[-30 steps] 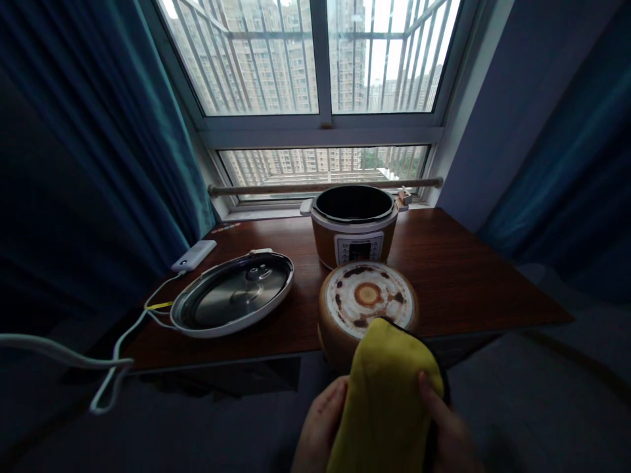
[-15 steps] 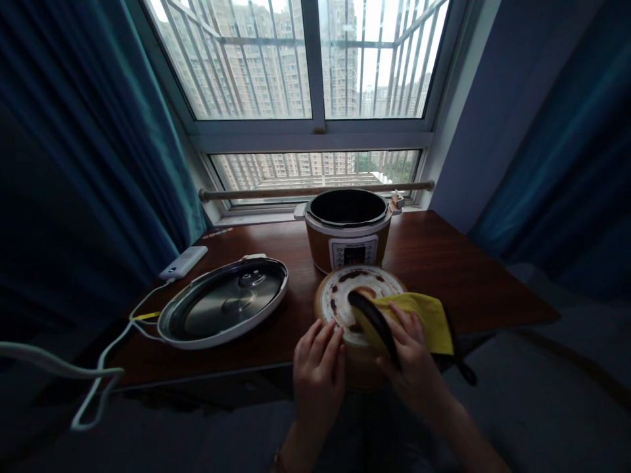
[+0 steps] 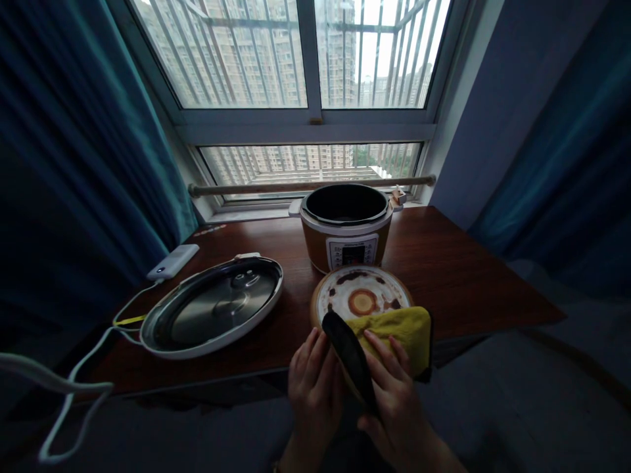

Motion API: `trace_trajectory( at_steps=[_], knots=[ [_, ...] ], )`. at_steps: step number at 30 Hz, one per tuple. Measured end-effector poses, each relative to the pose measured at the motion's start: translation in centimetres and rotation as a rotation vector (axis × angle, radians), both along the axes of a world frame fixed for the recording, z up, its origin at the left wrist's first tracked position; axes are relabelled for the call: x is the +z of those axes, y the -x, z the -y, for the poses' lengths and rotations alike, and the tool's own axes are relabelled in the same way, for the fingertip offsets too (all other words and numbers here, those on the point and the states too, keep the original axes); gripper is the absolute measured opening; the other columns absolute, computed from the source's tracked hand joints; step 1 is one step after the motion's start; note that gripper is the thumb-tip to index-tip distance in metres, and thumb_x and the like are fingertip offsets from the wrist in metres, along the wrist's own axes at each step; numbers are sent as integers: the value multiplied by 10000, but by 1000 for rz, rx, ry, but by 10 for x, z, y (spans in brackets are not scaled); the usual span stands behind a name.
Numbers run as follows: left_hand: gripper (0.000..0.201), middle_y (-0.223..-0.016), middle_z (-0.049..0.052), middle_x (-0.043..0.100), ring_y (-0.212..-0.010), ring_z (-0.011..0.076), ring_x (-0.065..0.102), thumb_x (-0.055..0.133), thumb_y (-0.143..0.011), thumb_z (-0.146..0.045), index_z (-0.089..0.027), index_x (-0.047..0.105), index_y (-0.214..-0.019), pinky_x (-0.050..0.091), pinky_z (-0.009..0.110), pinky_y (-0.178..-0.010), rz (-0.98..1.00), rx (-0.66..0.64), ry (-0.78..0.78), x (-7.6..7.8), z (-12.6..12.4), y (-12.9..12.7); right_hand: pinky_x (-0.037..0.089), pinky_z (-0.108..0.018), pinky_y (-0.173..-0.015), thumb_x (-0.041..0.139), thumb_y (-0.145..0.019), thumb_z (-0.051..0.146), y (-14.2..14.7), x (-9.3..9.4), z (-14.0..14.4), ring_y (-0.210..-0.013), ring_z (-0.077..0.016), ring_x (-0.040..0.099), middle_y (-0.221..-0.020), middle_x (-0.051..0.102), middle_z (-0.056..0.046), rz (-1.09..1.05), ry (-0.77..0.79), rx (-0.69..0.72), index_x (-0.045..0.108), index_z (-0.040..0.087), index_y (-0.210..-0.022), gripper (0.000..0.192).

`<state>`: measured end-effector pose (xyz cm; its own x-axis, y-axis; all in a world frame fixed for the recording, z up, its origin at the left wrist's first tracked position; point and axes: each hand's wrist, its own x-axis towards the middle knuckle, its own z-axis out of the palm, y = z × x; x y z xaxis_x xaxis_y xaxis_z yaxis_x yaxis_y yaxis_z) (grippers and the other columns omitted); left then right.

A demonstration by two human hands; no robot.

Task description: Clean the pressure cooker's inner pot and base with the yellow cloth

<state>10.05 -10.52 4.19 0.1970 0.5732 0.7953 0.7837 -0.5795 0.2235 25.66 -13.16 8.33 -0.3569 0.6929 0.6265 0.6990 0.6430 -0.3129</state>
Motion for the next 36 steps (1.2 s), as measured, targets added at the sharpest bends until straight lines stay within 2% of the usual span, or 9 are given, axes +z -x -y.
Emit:
trace_trajectory(
  at_steps=[4,9,12,15,18,22,26,32,36],
  knots=[
    [378,-1228,147,551,-1214,294,438,481,-803,-88,-158,550,-1167,390,453,-920,-22,22,-10,-2,0,0,221,-394,-1037,179,-915,529,-10,-3,-3,-1270,-248,358,-1300,512,-34,-57,11,20,422,209,-1334,581],
    [407,-1198,137,582,-1205,278,450,480,-799,-73,-153,538,-1194,376,434,-926,-52,47,-5,0,-1,-1,183,-429,-1059,298,-935,379,-42,-10,-19,-1275,-230,337,-1309,499,-25,-61,94,-47,416,227,-1330,439],
    [412,-1204,124,584,-1208,275,448,481,-804,-83,-167,534,-1203,375,432,-921,-44,41,8,1,-1,-2,207,-443,-1064,313,-935,349,-68,-11,-42,-1280,-218,326,-1313,493,-36,-156,210,-83,449,231,-1308,414],
    [421,-1207,117,583,-1214,272,441,477,-806,-85,-172,525,-1215,377,428,-920,-32,29,10,2,-1,-2,260,-415,-1064,288,-936,399,-89,-4,-72,-1291,-212,315,-1306,498,-55,-297,361,-19,525,207,-1246,435],
    [421,-1209,109,584,-1219,264,438,476,-808,-87,-176,524,-1217,376,418,-924,-27,28,14,2,0,-2,329,-382,-1027,297,-925,453,-101,7,-103,-1228,-221,411,-1257,541,-74,-474,528,26,554,177,-1212,474],
    [415,-1224,98,576,-1233,256,423,469,-819,-94,-183,522,-1221,356,419,-945,-37,46,41,1,2,-2,458,-360,-860,348,-888,526,-105,15,-141,-951,-230,604,-1032,664,-80,-612,824,87,607,128,-1126,531],
    [415,-1239,97,564,-1241,250,415,466,-824,-96,-182,516,-1227,343,422,-960,-42,54,49,-1,3,-2,489,-346,-774,382,-856,569,-98,20,-168,-807,-219,642,-887,698,-72,-640,1022,136,649,117,-1039,556],
    [417,-1247,92,560,-1251,245,407,464,-826,-94,-194,517,-1227,341,420,-969,-34,68,55,1,4,-4,502,-304,-716,430,-836,572,-86,26,-194,-763,-199,641,-877,702,-67,-602,1105,153,668,133,-970,518],
    [416,-1246,95,562,-1250,240,411,460,-826,-94,-194,518,-1226,335,416,-976,-43,93,49,2,5,-7,496,-269,-640,426,-831,585,-84,32,-198,-687,-176,630,-820,702,-65,-562,1113,164,680,115,-901,539]
  ],
)
